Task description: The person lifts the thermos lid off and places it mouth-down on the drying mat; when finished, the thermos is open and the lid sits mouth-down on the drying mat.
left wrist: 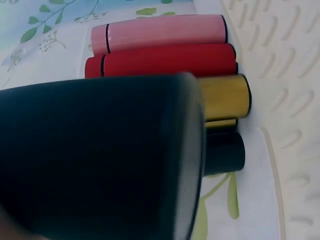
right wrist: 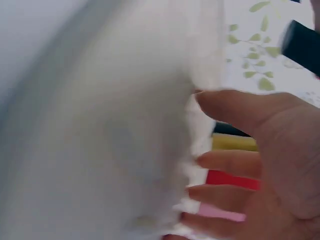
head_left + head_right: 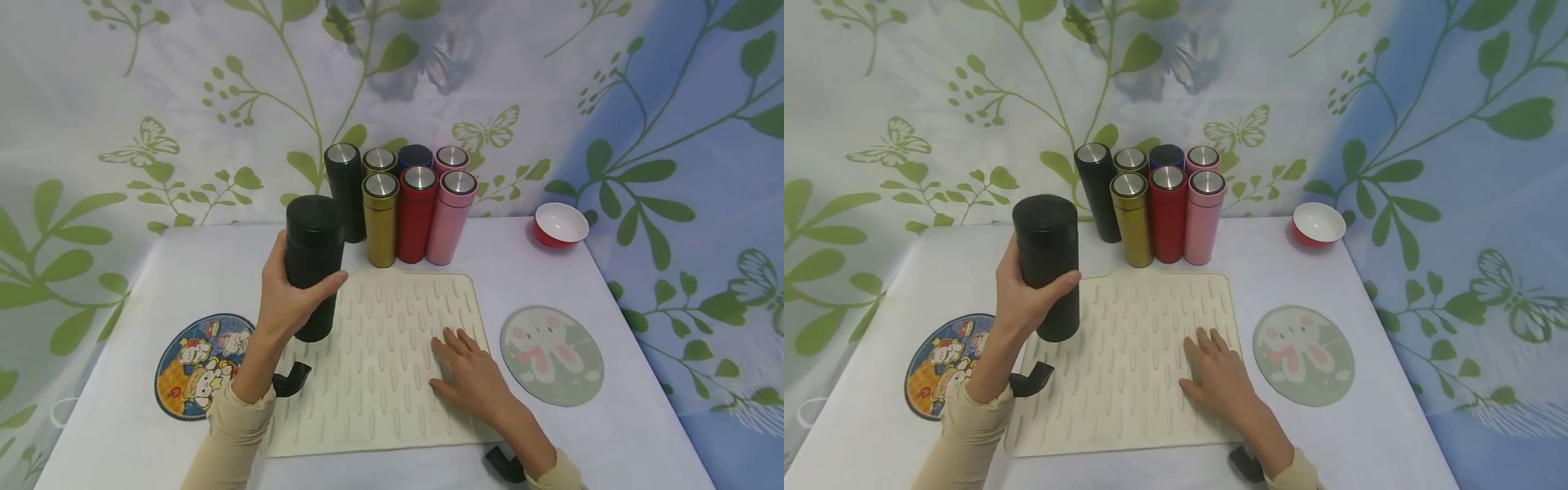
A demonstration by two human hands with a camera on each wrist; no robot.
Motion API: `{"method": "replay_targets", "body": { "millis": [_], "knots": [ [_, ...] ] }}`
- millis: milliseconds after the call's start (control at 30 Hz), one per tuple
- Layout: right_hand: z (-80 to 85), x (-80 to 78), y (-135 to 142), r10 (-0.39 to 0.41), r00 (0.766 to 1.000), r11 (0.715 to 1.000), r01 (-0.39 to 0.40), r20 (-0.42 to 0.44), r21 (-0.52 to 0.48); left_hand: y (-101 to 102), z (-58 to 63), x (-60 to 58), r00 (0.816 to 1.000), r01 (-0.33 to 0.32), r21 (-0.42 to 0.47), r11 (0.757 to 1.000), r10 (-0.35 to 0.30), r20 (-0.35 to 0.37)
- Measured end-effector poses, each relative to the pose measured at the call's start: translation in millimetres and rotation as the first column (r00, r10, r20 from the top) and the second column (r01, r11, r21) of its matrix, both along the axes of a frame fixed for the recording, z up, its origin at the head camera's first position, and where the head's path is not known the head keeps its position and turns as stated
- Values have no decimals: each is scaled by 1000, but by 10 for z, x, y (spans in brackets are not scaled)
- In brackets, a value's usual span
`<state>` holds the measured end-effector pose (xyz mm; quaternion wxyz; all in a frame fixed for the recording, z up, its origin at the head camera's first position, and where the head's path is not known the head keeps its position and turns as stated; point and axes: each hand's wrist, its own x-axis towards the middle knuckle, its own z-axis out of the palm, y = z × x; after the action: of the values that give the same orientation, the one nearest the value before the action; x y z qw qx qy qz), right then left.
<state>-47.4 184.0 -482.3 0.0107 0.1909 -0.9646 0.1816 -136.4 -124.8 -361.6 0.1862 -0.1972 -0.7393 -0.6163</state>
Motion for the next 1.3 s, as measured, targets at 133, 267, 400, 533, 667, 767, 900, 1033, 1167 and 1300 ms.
{"method": "replay_targets", "body": {
  "millis": [133, 267, 400, 533, 667, 767, 900, 1033, 1167, 1300],
  "knots": [
    [194, 19, -19, 3, 988, 999, 3, 155, -40, 35, -45, 111, 998, -13, -132, 991, 5, -64],
    [464, -6, -44, -1, 987, 971, 38, 158, -236, 87, -72, 203, 994, -23, -244, 970, -4, -111],
    [757, -77, -120, -2, 998, 869, 35, 67, -493, 142, -99, 270, 993, -30, -336, 942, -11, -120],
    [1003, -143, -223, 13, 999, 781, 19, 47, -624, 202, -161, 339, 992, -45, -469, 882, -17, -127],
    [1178, -175, -315, 35, 995, 754, 34, 92, -655, 290, -230, 412, 987, -81, -621, 779, -25, -159],
    [1278, -178, -400, 11, 988, 772, 91, 157, -629, 363, -268, 458, 975, -124, -706, 697, -45, -216],
    [1322, -188, -531, -70, 977, 812, 172, 200, -558, 429, -311, 484, 952, -180, -746, 641, -78, -297],
    [1290, -192, -594, -130, 987, 809, 163, 98, -564, 463, -338, 490, 945, -178, -728, 662, -92, -315],
    [1277, -199, -568, -161, 986, 780, 104, -37, -617, 435, -349, 482, 952, -161, -714, 682, -84, -295],
    [1308, -222, -527, -143, 986, 769, 56, -86, -637, 367, -345, 456, 964, -133, -728, 672, -83, -253]
  ]
}}
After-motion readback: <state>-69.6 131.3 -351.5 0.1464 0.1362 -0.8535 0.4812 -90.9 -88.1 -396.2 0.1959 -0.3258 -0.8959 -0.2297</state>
